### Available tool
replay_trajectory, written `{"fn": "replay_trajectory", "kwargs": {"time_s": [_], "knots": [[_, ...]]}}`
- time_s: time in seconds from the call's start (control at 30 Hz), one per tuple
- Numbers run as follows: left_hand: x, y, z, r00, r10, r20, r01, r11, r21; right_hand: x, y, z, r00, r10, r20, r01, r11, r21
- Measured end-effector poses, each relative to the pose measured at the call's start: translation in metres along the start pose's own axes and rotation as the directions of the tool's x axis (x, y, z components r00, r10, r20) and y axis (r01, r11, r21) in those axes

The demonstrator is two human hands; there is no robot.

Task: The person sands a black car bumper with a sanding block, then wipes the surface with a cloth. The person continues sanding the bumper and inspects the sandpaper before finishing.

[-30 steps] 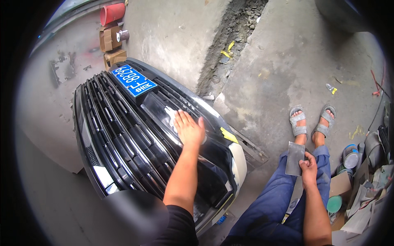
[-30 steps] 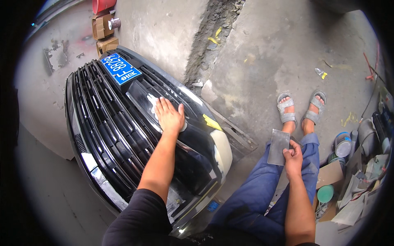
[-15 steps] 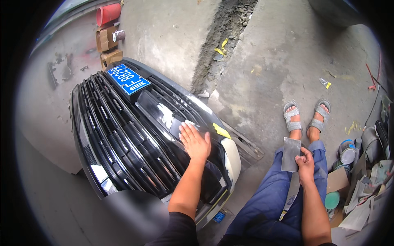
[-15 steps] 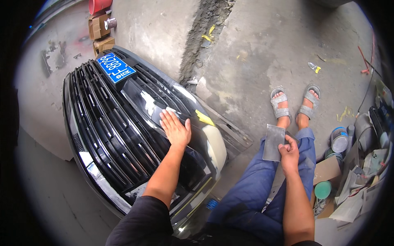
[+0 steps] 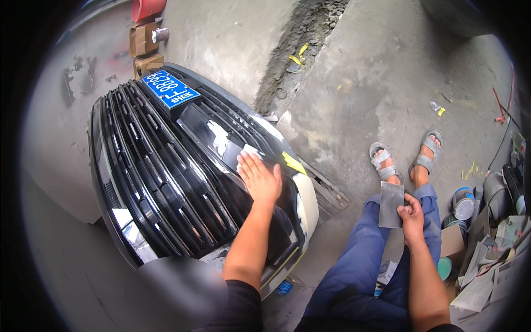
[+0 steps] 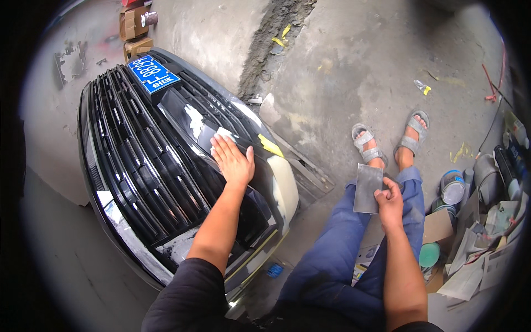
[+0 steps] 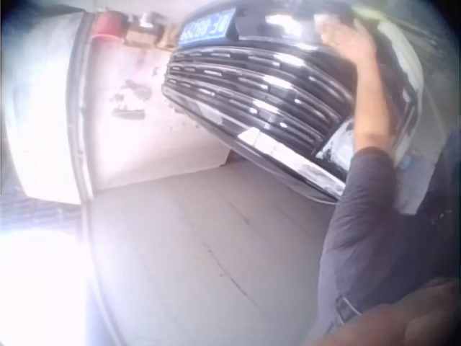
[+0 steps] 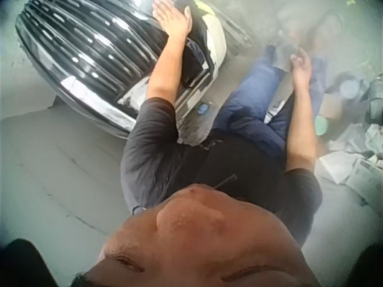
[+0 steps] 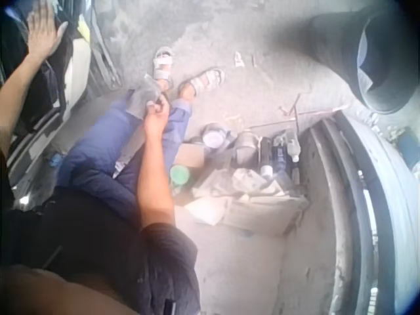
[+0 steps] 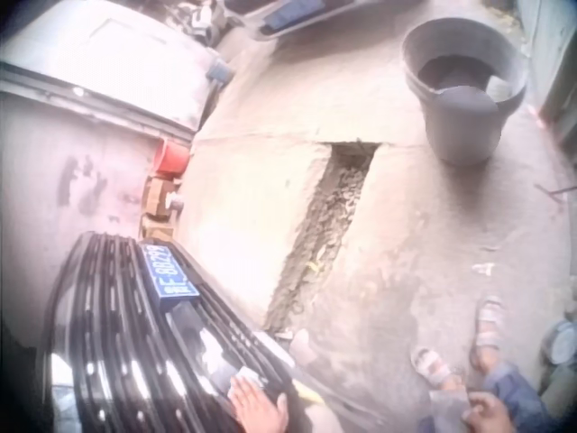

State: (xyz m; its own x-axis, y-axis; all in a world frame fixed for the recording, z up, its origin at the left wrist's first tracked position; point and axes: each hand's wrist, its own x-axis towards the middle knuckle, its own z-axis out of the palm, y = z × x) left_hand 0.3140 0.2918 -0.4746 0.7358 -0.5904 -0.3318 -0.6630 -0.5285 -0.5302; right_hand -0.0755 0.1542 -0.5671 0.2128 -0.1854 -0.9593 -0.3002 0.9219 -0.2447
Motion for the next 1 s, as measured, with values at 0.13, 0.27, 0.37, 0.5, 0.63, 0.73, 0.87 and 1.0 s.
{"fn": "replay_trajectory", "kwargs": {"time_s": [0.13,0.27,0.37,0.5,0.63,0.73,0.87,1.0], "knots": [[-0.012,0.01,0.019,0.996,0.082,0.029,-0.082,0.997,0.013,-0.003,0.01,0.005,0.999,-0.032,-0.025,0.032,0.999,0.028],[-0.041,0.027,0.039,0.989,0.15,0.016,-0.15,0.988,-0.025,-0.008,0.049,0.012,0.995,-0.08,-0.054,0.083,0.995,0.062],[-0.046,0.026,0.038,0.97,0.241,-0.014,-0.241,0.97,-0.028,-0.015,0.097,0.016,0.991,-0.099,-0.093,0.11,0.986,0.126],[-0.071,0.024,0.045,0.944,0.329,-0.025,-0.33,0.944,-0.03,-0.029,0.155,0.005,0.986,-0.129,-0.108,0.145,0.977,0.158],[-0.115,0.045,0.049,0.919,0.378,0.109,-0.382,0.924,0.019,-0.059,0.171,-0.004,0.974,-0.153,-0.166,0.192,0.951,0.244],[-0.166,0.062,0.063,0.854,0.466,0.231,-0.431,0.883,-0.185,-0.075,0.218,-0.022,0.964,-0.131,-0.232,0.189,0.951,0.245],[-0.254,0.089,0.059,0.706,0.703,-0.082,-0.632,0.574,-0.521,-0.089,0.281,-0.043,0.958,-0.078,-0.275,0.166,0.936,0.312],[-0.338,0.099,0.042,0.685,0.685,0.248,-0.514,0.695,-0.503,-0.089,0.366,-0.06,0.95,-0.024,-0.313,0.084,0.981,0.177]]}}
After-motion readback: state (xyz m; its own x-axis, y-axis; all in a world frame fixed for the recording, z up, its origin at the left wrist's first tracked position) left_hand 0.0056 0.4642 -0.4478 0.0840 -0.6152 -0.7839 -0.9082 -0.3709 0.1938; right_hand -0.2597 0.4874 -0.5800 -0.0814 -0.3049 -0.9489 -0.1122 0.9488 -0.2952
